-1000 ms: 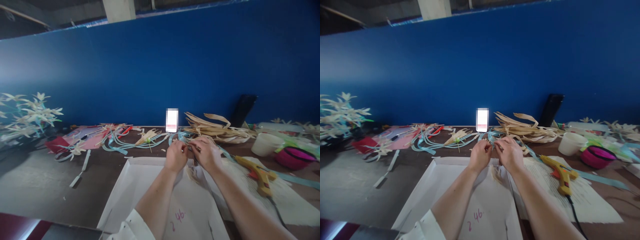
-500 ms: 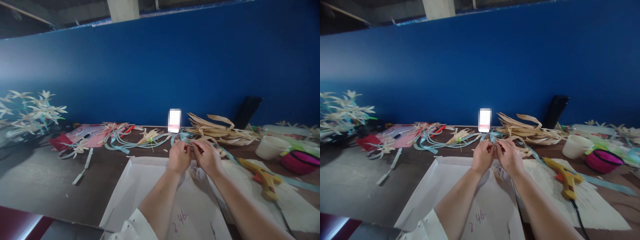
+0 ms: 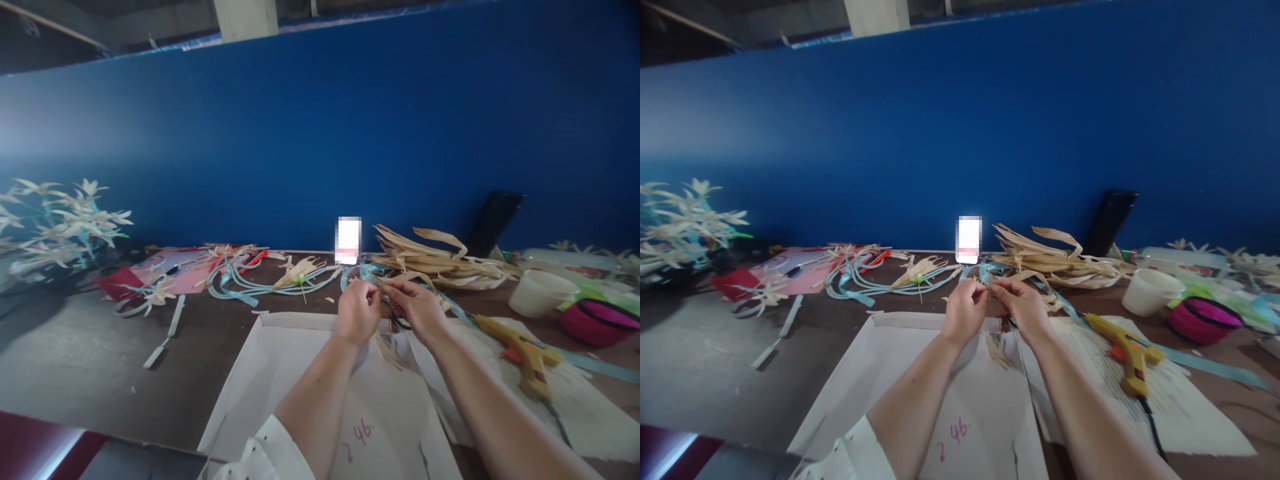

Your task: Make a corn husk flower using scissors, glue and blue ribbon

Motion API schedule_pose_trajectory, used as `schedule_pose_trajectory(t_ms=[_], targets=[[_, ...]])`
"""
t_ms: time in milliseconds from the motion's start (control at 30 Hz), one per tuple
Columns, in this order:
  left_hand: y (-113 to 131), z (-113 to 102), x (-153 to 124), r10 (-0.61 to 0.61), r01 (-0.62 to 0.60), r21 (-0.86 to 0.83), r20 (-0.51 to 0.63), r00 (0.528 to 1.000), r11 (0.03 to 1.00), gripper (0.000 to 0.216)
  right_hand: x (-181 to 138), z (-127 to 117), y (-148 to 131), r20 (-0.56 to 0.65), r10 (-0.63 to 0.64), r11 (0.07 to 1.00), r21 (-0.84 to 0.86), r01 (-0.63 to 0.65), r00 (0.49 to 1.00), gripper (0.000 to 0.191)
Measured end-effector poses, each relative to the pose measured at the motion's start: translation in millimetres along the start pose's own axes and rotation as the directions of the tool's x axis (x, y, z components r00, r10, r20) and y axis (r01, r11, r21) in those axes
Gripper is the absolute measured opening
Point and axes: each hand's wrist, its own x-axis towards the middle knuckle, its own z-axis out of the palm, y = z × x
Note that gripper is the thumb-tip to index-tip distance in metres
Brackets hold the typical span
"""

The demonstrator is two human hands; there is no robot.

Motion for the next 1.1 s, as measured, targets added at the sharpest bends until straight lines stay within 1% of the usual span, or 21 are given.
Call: schedule_pose_trajectory(t_ms=[100,233,367,500,600,767,900,1100], targets=[[0,0,0,0.001,-0.001,-0.023,0.007,1.0,1.0,0.01,1,-1,1,0.029,0.061,0.993,0.099,-0.064,0.998,0.033],[0,0,0,0.008,-0.008,-0.048,0.012,1.0,0.999,0.009,-2,0,-5,0.054,0.12,0.981,0.145,-0.127,0.991,0.036],[0,0,1,0.016,-0.015,-0.068,0.014,1.0,0.998,0.01,-4,1,-9,0.081,0.128,0.978,0.157,-0.14,0.988,0.035],[1,-1,1,0.021,-0.019,-0.081,0.018,1.0,0.997,0.01,-3,0,-7,0.092,0.137,0.973,0.173,-0.151,0.986,0.033],[1,-1,1,0.018,-0.016,-0.09,0.017,1.0,0.996,0.01,-2,0,-4,0.104,0.143,0.963,0.213,-0.163,0.984,0.032],[3,-1,0,-0.003,0.006,-0.087,0.029,1.0,0.996,0.009,-1,-1,-4,0.13,0.188,0.931,0.293,-0.219,0.974,0.028],[3,-1,0,-0.027,0.03,-0.094,0.039,0.999,0.995,0.009,0,-2,-3,0.161,0.177,0.921,0.321,-0.221,0.971,0.029],[4,0,0,-0.045,0.048,-0.098,0.038,0.998,0.994,0.009,-1,0,-2,0.131,0.181,0.927,0.308,-0.214,0.975,0.03]])
